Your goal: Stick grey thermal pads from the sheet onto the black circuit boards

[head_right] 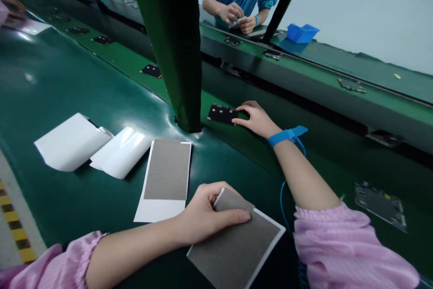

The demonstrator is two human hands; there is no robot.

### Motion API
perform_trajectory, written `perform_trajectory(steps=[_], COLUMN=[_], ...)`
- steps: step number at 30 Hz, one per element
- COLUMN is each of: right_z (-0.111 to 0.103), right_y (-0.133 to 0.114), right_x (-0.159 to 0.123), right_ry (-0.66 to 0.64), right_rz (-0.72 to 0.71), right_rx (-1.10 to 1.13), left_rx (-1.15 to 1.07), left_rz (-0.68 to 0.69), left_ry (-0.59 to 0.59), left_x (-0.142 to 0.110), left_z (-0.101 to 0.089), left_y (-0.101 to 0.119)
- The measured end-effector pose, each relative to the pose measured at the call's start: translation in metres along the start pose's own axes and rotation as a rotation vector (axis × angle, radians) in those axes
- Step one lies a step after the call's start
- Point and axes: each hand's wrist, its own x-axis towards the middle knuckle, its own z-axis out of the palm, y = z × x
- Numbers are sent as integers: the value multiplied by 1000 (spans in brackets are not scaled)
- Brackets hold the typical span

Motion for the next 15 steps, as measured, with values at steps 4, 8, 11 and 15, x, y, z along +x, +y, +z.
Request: perform_trajectory(steps=[4, 8, 11, 15], right_z=[3, -8, -33, -80], right_y=[-6, -18, -25, -28], right_x=[-22, -49, -83, -140], right_ry=[109, 80, 157, 435], right_rz=[94, 164, 227, 396], right_rx=[202, 518, 561, 289], left_rx=[11, 35, 65, 81], left_rz=[19, 42, 60, 65], left_ry=[16, 4, -3, -2], left_x=[0, -3, -7, -10], left_z=[1, 6, 10, 18], left_y=[3, 1, -6, -14])
